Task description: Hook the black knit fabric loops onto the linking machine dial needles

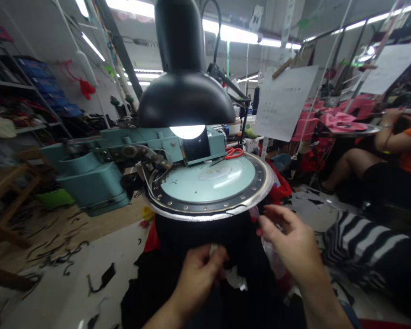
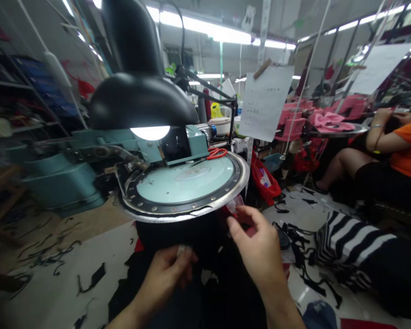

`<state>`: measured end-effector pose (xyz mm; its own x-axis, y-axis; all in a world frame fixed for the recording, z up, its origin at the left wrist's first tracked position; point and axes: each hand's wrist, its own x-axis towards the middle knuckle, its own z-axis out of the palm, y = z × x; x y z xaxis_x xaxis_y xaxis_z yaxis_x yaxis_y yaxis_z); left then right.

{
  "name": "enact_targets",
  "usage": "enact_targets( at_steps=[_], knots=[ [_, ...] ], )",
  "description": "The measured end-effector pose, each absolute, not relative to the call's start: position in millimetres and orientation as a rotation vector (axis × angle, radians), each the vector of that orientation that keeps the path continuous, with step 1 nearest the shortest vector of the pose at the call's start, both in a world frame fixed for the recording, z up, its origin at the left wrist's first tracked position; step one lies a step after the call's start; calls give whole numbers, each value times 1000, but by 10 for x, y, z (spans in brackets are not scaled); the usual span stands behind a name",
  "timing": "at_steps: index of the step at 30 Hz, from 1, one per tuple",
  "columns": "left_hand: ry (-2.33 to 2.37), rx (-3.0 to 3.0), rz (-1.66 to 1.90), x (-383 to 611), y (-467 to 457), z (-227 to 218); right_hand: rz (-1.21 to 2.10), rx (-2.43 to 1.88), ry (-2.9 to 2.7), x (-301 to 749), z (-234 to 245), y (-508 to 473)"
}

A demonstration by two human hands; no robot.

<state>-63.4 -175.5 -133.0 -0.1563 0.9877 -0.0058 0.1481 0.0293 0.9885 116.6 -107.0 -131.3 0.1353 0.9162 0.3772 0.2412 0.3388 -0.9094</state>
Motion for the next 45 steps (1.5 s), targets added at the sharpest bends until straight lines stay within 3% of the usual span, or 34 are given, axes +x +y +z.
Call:
enact_targets(
  at_steps=[6, 10, 17, 21, 28, 45],
  knots=[
    [1575, 2074, 1336, -1026, -1732, -285, 798, -1173, -1543, 1369, -1794, -962],
    [1502, 2267, 726, -972, -1028, 207, 878, -1127, -1498, 1583, -1712, -914],
    [1284, 2389, 549, -837, -679, 44, 705, -626, -1785, 1581, -1130, -840],
    [1290, 2471, 491, -866, -707, 31, 620, -561, -1907, 1400, -947, -862],
    [1301, 2503, 291, -796, -680, 118, 541, -715, -1608, 1374, -989, -774],
    [1367, 2460, 240, -456, -473, 133, 687, -730, -1636, 1642, -962, -358]
  ],
)
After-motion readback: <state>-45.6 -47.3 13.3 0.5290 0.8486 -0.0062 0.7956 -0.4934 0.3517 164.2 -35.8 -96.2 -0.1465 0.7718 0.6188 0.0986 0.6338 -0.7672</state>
